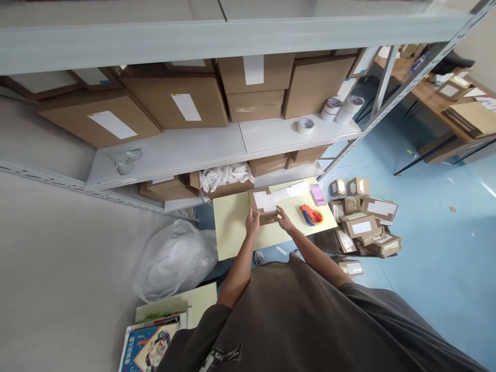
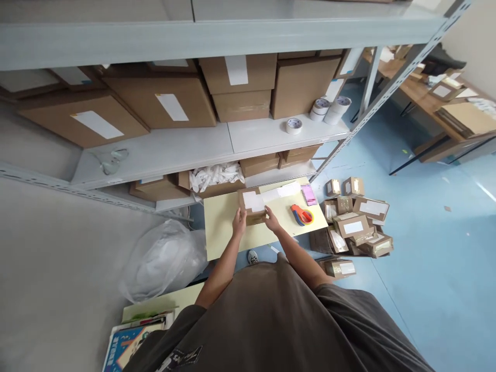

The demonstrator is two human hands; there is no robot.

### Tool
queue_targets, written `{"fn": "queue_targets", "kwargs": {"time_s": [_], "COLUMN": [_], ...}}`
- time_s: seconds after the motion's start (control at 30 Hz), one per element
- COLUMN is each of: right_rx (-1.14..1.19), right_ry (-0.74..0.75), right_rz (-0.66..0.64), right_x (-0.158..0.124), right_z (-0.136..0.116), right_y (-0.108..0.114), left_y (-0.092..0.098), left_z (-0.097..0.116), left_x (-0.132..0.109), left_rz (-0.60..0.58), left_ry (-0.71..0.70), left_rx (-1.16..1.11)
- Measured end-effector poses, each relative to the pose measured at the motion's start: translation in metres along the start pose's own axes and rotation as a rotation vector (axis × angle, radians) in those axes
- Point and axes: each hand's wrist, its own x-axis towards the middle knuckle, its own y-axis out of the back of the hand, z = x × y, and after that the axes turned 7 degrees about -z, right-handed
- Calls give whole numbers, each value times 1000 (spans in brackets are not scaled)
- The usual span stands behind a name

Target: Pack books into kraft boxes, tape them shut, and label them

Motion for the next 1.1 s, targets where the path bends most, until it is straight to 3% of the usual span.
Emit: {"fn": "queue_targets", "kwargs": {"time_s": [0.07, 0.13, 0.23, 0.4, 0.5, 0.6, 0.7, 0.8, 0.93, 1.1], "right_rx": [-155, -253, -262, -245, -337, -389, -414, -459, -576, -684], "right_ry": [-88, -116, -83, -16, -29, -33, -2, 19, -10, -126], "right_rz": [-56, -65, -80, -270, -196, -34, 50, 68, 32, -85], "right_x": [4, 7, 13, 18, 17, 17, 25, 44, 85, 135], "right_z": [20, 35, 41, 33, 27, 18, 5, -6, -7, 21], "right_y": [-13, -20, -22, -14, 1, 34, 80, 124, 162, 183], "left_y": [-2, -4, -3, 8, 12, 5, -19, -56, -105, -146], "left_z": [-17, -31, -44, -52, -49, -32, 3, 44, 85, 92], "left_x": [-2, -3, -4, -4, -6, -4, 8, 37, 98, 174], "left_rz": [-82, -125, -101, -18, 47, 174, 133, -62, -300, -389], "left_ry": [92, 83, 41, 118, 76, -81, -272, -334, -241, -56], "left_rx": [58, 92, 104, 113, 155, 229, 280, 351, 498, 635]}}
